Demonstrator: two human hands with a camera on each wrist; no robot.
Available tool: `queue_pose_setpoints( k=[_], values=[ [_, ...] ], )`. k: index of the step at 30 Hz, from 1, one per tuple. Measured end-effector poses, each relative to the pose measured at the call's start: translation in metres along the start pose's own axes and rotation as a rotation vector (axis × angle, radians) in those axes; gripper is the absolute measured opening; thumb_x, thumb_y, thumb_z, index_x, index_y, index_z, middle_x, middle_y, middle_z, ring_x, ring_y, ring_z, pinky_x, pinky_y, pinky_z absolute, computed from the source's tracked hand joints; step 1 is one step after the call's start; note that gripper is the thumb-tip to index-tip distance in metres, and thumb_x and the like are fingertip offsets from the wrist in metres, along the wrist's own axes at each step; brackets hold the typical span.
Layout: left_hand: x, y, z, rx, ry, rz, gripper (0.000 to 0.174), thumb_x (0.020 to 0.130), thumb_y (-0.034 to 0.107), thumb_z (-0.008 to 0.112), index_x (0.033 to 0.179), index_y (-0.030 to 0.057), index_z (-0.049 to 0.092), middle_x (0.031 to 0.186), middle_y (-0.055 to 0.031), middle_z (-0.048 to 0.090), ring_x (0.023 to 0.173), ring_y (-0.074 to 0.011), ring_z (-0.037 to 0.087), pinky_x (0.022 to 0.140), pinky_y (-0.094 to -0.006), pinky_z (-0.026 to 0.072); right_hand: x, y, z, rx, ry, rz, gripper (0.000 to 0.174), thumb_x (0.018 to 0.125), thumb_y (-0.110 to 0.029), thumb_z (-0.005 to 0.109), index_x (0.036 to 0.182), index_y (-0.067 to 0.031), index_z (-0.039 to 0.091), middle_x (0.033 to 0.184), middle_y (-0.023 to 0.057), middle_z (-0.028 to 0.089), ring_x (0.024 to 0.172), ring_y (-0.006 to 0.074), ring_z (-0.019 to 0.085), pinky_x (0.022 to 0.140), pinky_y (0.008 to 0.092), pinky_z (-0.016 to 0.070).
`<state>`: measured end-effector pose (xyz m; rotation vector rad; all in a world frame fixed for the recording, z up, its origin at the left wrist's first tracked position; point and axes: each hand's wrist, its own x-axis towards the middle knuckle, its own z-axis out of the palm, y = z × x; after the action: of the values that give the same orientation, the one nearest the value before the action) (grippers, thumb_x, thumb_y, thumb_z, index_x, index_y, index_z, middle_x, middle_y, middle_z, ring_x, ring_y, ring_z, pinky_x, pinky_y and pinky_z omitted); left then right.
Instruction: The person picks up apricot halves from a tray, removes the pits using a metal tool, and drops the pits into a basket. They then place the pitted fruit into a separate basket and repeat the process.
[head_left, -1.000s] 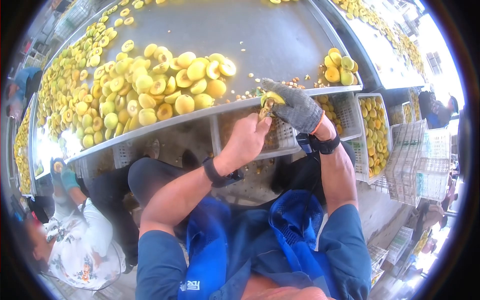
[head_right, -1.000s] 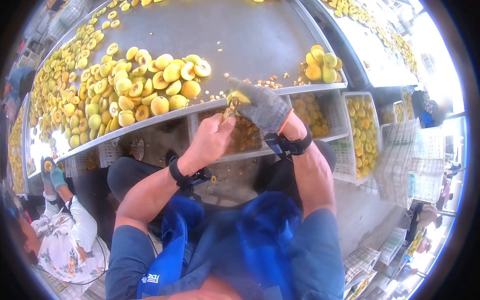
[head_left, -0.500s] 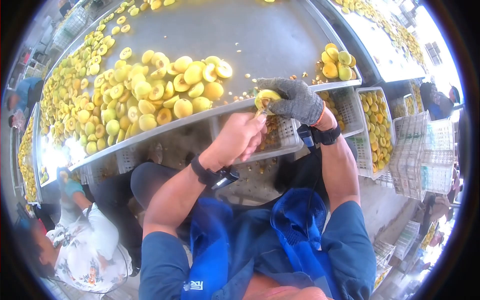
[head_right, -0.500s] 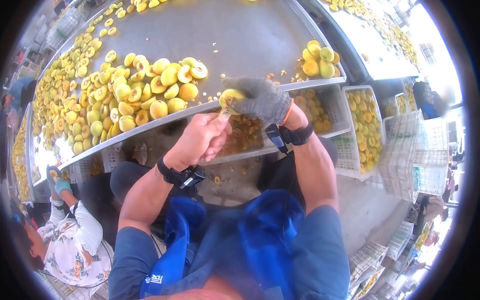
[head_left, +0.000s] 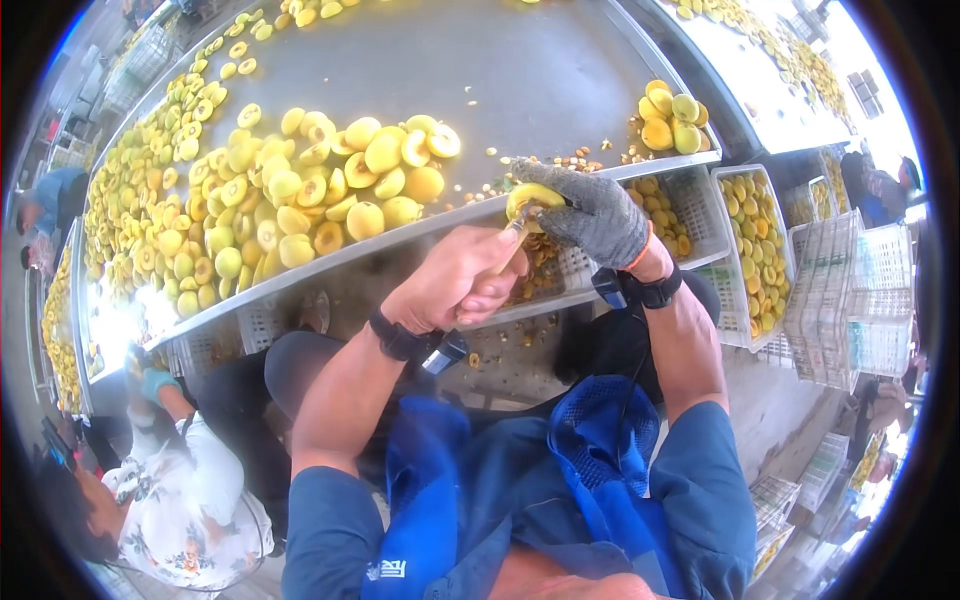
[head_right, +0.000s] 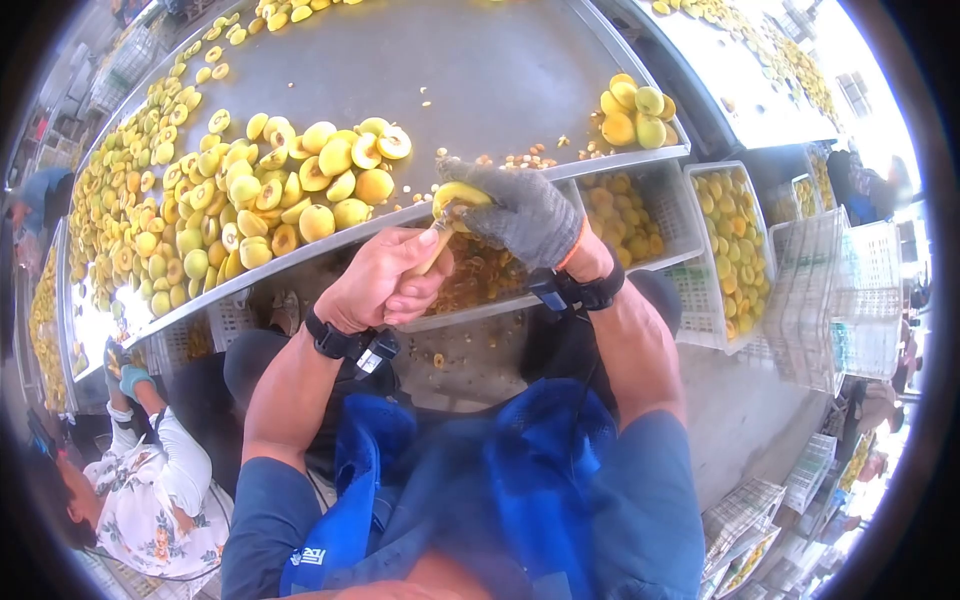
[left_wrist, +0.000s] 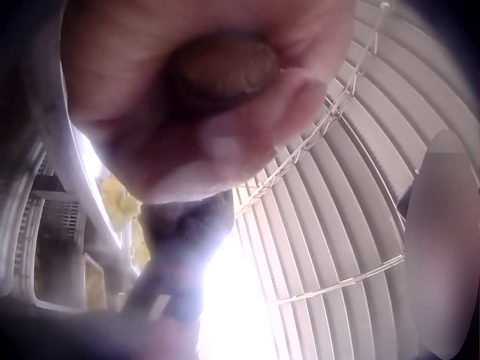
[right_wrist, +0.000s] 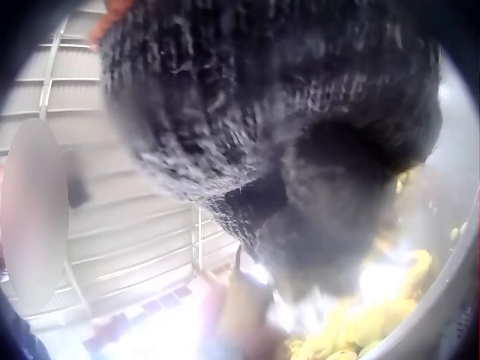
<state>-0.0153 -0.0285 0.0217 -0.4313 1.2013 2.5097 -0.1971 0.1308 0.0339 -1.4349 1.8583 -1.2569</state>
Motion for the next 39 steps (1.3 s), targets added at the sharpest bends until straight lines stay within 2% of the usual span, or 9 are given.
queue_pose_setpoints(
  k=[6, 9, 15, 24, 27, 30, 35, 38, 39],
  values=[
    [0.001, 0.002, 0.013, 0.062, 0.091, 0.053, 0.045, 0.109, 0.043, 0.05, 0.094, 0.0023, 0.059, 0.06, 0.0035, 0.04, 0.043, -0.0049, 0.037, 0.037, -0.0232, 0.0318, -0.002, -0.001, 0.025, -0.112, 0.27, -0.041, 0.05, 0.096, -0.013, 0.072, 0.145, -0.0061, 0.059, 0.106, 0.0046, 0.074, 0.088, 0.0091, 0.064, 0.079, 0.0268, 0.0538],
    [0.001, 0.003, 0.015, 0.17, 0.102, 0.063, 0.045, 0.109, 0.043, 0.05, 0.093, 0.0022, 0.059, 0.06, 0.0037, 0.039, 0.043, -0.0049, 0.036, 0.037, -0.0231, 0.0317, -0.002, -0.007, 0.018, 0.17, 0.148, 0.208, 0.051, 0.095, -0.013, 0.073, 0.143, -0.0065, 0.06, 0.101, 0.0021, 0.073, 0.082, 0.0072, 0.062, 0.073, 0.0256, 0.0534],
    [-0.001, 0.005, 0.016, 0.218, 0.082, 0.03, 0.045, 0.109, 0.043, 0.051, 0.092, 0.0017, 0.059, 0.058, 0.0043, 0.038, 0.044, -0.0046, 0.035, 0.038, -0.0228, 0.0316, -0.001, 0.008, 0.007, 0.162, 0.024, 0.177, 0.048, 0.094, -0.01, 0.073, 0.141, -0.0066, 0.062, 0.097, 0.0008, 0.071, 0.08, 0.0047, 0.059, 0.069, 0.0228, 0.0511],
    [0.002, 0.002, -0.002, 0.061, -0.105, -0.062, 0.045, 0.109, 0.043, 0.051, 0.094, 0.0004, 0.059, 0.057, 0.0036, 0.04, 0.04, -0.0038, 0.035, 0.035, -0.0214, 0.0306, 0.003, 0.005, -0.012, -0.286, -0.084, -0.183, 0.038, 0.09, -0.02, 0.079, 0.126, -0.007, 0.072, 0.106, 0.0096, 0.077, 0.084, 0.0152, 0.07, 0.078, 0.0324, 0.0566],
    [0.005, -0.002, -0.006, -0.018, -0.19, -0.084, 0.045, 0.109, 0.042, 0.049, 0.095, 0.0002, 0.059, 0.057, 0.004, 0.04, 0.039, -0.0031, 0.034, 0.034, -0.0205, 0.0295, -0.001, -0.013, -0.015, -0.082, -0.1, 0.02, 0.036, 0.088, -0.021, 0.081, 0.12, -0.0068, 0.074, 0.105, 0.01, 0.077, 0.086, 0.0146, 0.07, 0.081, 0.0315, 0.0564],
    [0.007, -0.007, -0.009, -0.115, -0.27, -0.086, 0.045, 0.11, 0.041, 0.048, 0.096, -0.0003, 0.06, 0.057, 0.0045, 0.039, 0.04, -0.0025, 0.033, 0.033, -0.0202, 0.028, -0.003, -0.004, -0.012, -0.146, -0.061, -0.034, 0.038, 0.087, -0.021, 0.083, 0.121, -0.0057, 0.074, 0.103, 0.0094, 0.077, 0.087, 0.014, 0.07, 0.081, 0.0304, 0.056],
    [0.013, -0.012, -0.011, -0.351, -0.448, -0.082, 0.041, 0.11, 0.038, 0.049, 0.094, 0.0016, 0.06, 0.058, 0.0053, 0.038, 0.039, -0.0036, 0.033, 0.033, -0.0211, 0.0291, -0.004, -0.003, -0.003, 0.243, 0.063, 0.077, 0.04, 0.087, -0.019, 0.083, 0.123, -0.0039, 0.073, 0.1, 0.0067, 0.077, 0.088, 0.0116, 0.068, 0.081, 0.0286, 0.0556],
    [0.014, -0.013, -0.018, -0.269, -0.429, -0.023, 0.043, 0.11, 0.039, 0.049, 0.097, 0.0002, 0.062, 0.059, 0.0045, 0.042, 0.04, -0.0025, 0.033, 0.034, -0.0204, 0.0266, -0.002, 0.009, -0.015, 0.237, 0.099, 0.118, 0.04, 0.088, -0.017, 0.081, 0.124, -0.0044, 0.072, 0.102, 0.0057, 0.077, 0.089, 0.0101, 0.067, 0.082, 0.0273, 0.0553],
    [0.016, -0.011, -0.018, 0.07, -0.282, -0.032, 0.043, 0.109, 0.038, 0.049, 0.096, -0.0005, 0.063, 0.059, 0.0015, 0.046, 0.041, -0.007, 0.04, 0.036, -0.024, 0.0321, -0.003, 0.011, -0.023, 0.211, 0.106, 0.136, 0.039, 0.088, -0.016, 0.08, 0.125, -0.0048, 0.072, 0.103, 0.0055, 0.076, 0.09, 0.0096, 0.067, 0.083, 0.0268, 0.0552]
  ],
)
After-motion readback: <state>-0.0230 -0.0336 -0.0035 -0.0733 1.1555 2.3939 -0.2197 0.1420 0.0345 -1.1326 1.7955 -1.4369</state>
